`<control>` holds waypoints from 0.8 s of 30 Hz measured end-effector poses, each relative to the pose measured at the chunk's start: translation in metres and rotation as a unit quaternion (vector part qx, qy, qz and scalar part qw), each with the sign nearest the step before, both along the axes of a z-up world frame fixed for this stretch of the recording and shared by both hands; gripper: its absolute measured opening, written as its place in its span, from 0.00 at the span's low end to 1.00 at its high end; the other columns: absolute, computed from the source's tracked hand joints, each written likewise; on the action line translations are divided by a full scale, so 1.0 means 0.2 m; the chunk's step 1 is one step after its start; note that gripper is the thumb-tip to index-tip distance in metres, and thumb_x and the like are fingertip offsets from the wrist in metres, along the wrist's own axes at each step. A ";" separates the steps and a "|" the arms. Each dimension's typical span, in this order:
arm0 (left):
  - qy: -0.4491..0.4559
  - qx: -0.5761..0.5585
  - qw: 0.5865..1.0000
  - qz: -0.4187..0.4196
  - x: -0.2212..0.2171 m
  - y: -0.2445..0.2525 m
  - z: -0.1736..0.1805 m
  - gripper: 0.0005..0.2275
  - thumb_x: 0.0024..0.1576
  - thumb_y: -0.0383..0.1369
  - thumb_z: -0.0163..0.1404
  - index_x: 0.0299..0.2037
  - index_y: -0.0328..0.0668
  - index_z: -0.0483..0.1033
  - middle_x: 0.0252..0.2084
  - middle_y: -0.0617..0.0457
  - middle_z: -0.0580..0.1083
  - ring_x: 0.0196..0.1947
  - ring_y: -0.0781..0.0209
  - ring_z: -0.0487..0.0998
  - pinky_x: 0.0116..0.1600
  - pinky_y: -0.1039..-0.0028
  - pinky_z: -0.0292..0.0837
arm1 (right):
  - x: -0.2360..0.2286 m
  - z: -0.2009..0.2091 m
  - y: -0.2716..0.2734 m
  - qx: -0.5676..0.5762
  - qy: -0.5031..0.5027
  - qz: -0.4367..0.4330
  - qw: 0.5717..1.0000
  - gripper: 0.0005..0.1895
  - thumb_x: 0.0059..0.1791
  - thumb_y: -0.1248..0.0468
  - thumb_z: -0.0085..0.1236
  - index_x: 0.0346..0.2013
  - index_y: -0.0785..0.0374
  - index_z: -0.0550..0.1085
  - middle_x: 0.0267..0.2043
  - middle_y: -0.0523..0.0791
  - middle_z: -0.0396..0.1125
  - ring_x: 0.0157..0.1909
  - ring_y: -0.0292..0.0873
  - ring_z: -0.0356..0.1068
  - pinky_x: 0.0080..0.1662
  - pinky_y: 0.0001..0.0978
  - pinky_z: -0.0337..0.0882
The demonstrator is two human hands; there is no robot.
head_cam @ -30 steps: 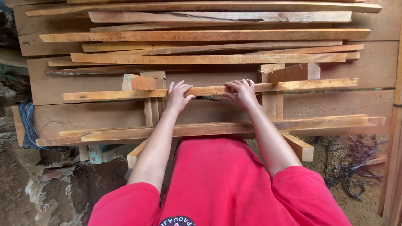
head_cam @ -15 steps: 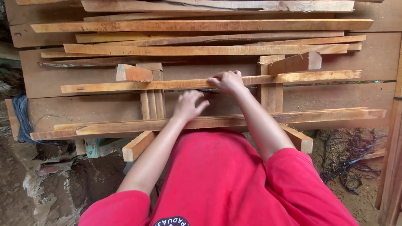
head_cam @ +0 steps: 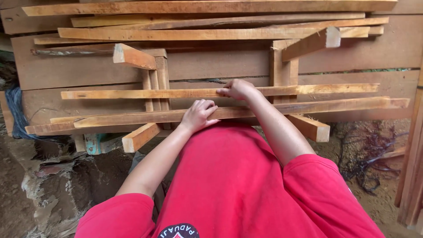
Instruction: Organizing and stacking thin wooden strips on a workshop platform.
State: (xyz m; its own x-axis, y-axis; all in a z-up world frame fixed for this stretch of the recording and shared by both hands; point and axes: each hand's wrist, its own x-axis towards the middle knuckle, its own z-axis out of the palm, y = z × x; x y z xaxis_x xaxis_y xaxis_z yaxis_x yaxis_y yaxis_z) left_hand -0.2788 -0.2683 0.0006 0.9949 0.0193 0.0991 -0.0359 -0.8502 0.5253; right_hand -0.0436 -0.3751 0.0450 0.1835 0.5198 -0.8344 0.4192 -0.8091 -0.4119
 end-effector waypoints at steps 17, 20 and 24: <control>0.073 0.110 0.991 -0.017 0.02 -0.03 0.06 0.26 0.43 0.48 0.65 0.51 0.53 0.74 0.48 0.58 0.73 0.51 0.60 0.74 0.52 0.69 0.70 | -0.07 -0.02 -0.06 -0.041 0.016 0.143 0.989 0.38 0.45 0.28 0.46 0.51 0.51 0.81 0.56 0.53 0.74 0.65 0.57 0.68 0.63 0.52 0.68; 0.076 0.107 0.991 -0.009 0.03 -0.04 0.05 0.26 0.43 0.49 0.64 0.50 0.53 0.74 0.47 0.58 0.73 0.50 0.59 0.74 0.51 0.69 0.70 | -0.08 -0.06 -0.07 -0.035 -0.003 0.148 0.988 0.38 0.45 0.26 0.44 0.50 0.49 0.81 0.54 0.53 0.74 0.64 0.57 0.69 0.61 0.52 0.69; 0.077 0.101 0.992 -0.006 0.02 -0.04 0.05 0.25 0.43 0.49 0.65 0.49 0.52 0.75 0.46 0.57 0.73 0.49 0.59 0.74 0.49 0.69 0.71 | -0.10 0.00 -0.08 -0.033 -0.023 0.153 0.987 0.38 0.47 0.26 0.41 0.49 0.49 0.81 0.53 0.53 0.74 0.64 0.56 0.69 0.60 0.53 0.69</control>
State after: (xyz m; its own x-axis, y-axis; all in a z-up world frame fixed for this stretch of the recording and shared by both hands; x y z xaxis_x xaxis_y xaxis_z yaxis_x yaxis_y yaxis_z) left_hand -0.2742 -0.2763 0.0112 0.9986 0.0021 -0.0527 0.0202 -0.9384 0.3449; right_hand -0.0636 -0.3916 0.0443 0.0644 0.5010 -0.8630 0.6648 -0.6665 -0.3373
